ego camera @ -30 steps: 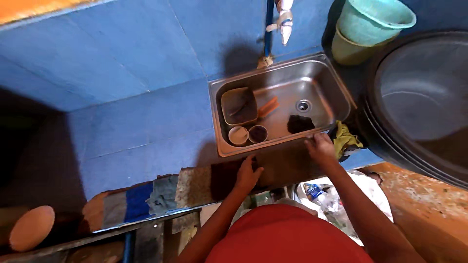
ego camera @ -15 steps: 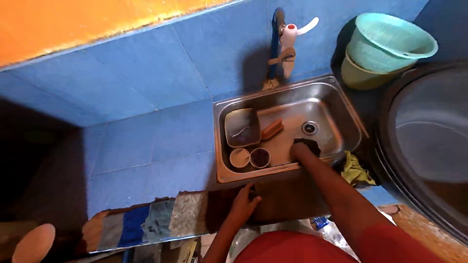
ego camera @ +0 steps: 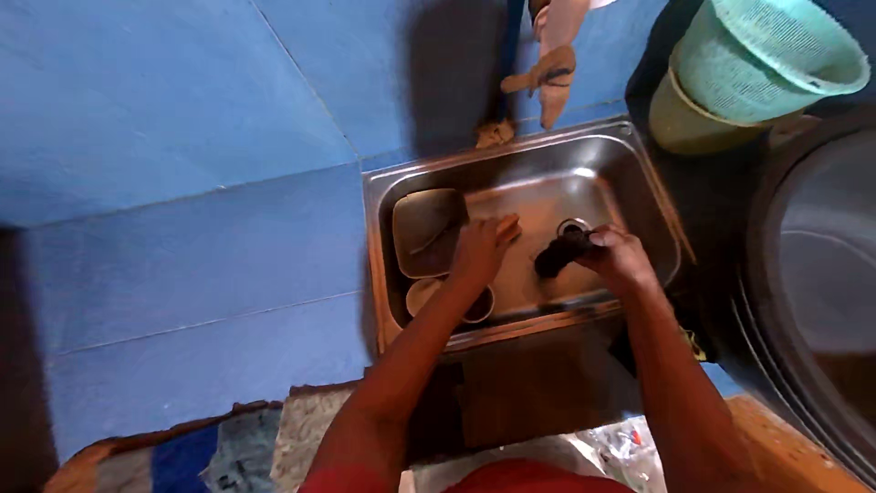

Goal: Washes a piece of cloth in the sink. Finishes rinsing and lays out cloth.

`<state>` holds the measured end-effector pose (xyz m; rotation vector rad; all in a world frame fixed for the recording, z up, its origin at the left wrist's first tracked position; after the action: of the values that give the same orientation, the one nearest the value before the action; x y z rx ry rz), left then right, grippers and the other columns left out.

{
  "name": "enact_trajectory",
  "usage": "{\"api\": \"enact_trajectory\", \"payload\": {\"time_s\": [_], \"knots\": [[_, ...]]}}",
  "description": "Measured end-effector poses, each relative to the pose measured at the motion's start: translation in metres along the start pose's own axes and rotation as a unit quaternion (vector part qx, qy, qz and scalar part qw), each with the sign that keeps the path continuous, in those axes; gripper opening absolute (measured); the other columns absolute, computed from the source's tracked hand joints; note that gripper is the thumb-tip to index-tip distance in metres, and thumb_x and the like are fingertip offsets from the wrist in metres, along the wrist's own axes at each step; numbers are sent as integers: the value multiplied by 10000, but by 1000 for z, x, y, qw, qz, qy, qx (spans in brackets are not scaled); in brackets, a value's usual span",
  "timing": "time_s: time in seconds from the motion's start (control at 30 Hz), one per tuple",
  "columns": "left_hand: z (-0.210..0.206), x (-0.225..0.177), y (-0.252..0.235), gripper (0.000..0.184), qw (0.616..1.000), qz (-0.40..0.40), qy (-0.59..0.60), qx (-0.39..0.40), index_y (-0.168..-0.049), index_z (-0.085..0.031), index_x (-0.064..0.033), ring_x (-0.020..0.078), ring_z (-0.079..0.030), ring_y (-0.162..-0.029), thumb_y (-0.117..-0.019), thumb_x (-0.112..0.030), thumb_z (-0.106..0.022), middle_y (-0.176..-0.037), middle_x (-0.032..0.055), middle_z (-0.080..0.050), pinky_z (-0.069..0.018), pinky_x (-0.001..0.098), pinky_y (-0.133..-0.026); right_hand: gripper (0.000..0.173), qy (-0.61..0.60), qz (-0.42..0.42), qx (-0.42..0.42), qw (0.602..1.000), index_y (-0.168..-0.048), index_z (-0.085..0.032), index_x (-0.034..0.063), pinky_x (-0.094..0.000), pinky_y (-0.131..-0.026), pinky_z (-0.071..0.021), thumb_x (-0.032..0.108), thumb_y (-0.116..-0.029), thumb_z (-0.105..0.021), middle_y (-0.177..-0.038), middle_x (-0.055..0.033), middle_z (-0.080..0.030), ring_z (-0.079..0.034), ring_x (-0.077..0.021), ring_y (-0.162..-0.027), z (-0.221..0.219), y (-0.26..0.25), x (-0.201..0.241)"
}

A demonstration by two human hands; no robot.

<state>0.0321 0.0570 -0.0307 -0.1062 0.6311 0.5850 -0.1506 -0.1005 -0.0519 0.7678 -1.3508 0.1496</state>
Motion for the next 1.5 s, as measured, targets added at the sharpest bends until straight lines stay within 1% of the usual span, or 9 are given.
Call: {"api": "enact_trajectory", "payload": {"time_s": [0.17,0.27,0.53,0.67,0.8,0.93,1.13,1.33,1.5], "knots": [[-61,25,-77,451,992,19,-70,101,-1350,-593,50,488,-485,-1346,-1056,-291,-573,-1376,300,-562,-431,619,-1089,345,99,-3,-46,994,-1327,-539,-11,-450,-855,-555,220,-1089,-443,-1215,-211,-608,-641,-264,-984,-11,-7,-5],[-76,35,-88,412,983,70,-79,151,-1372,-575,52,499,-511,-1312,-1043,-196,-587,-1402,324,-523,-450,607,-1076,293,-8,47,-39,998,-1267,-549,38,-351,-765,-575,214,-1085,-402,-1066,-80,-617,-639,-151,-866,-23,-5,14],[-4,38,-94,491,971,177,147,-71,-1392,-508,72,412,-623,-1210,-1094,-317,-480,-1292,293,-621,-483,569,-1046,293,-363,122,77,920,-989,-582,153,-321,-714,-609,232,-1081,-314,-806,-5,-677,-693,-127,-750,-27,-10,49],[-12,29,-86,519,969,168,160,-86,-1411,-485,37,379,-669,-1124,-1075,-357,-525,-1242,265,-647,-536,555,-979,235,-304,-59,28,950,-1232,-545,146,-253,-741,-568,312,-1094,-451,-1014,6,-648,-644,-83,-853,-32,-34,-39],[-87,-23,-63,559,987,72,107,94,-1413,-504,34,421,-645,-1172,-1001,-308,-667,-1285,274,-634,-516,588,-1005,257,-332,-268,-132,894,-1246,-529,61,-361,-763,-542,242,-1070,-482,-1052,-97,-595,-602,-189,-885,-35,-50,-102],[-143,-50,-51,448,975,-50,88,196,-1349,-548,33,416,-666,-1118,-1014,-241,-663,-1203,268,-663,-535,585,-968,338,-318,-238,-181,900,-1414,-463,-24,-408,-957,-521,68,-1092,-421,-1329,-202,-577,-601,-255,-1133,-28,-31,-69],[-94,40,-123,501,989,30,-116,92,-1512,-476,-84,429,-618,-1245,-1091,-356,-481,-1408,224,-593,-498,617,-1028,392,-373,-254,-296,842,-1428,-434,31,-488,-959,-504,243,-1103,-379,-1355,-180,-516,-551,-288,-1188,-16,-46,-104],[-130,-69,-75,502,983,-1,108,150,-1399,-538,21,394,-653,-1166,-1026,-300,-634,-1263,260,-652,-512,566,-1019,379,-257,-240,-252,902,-1329,-528,-35,-459,-931,-520,256,-1105,-441,-1258,-203,-584,-596,-284,-1097,-12,-45,-105],[-139,-15,-100,465,985,-24,-34,170,-1474,-513,-116,386,-623,-1238,-1078,-360,-515,-1380,186,-616,-501,604,-1019,417,-311,-253,-290,869,-1441,-422,-10,-505,-988,-486,228,-1101,-378,-1404,-205,-492,-528,-302,-1227,-7,-38,-101]]}}
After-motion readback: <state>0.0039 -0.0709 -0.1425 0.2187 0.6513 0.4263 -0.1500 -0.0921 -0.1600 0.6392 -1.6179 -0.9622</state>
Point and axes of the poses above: each hand's wrist, its own y-axis away from the middle knuckle, its own z-axis out of the back of the hand, x = y × z, the point moved 4 cm from there along -y, towards the middle knuckle
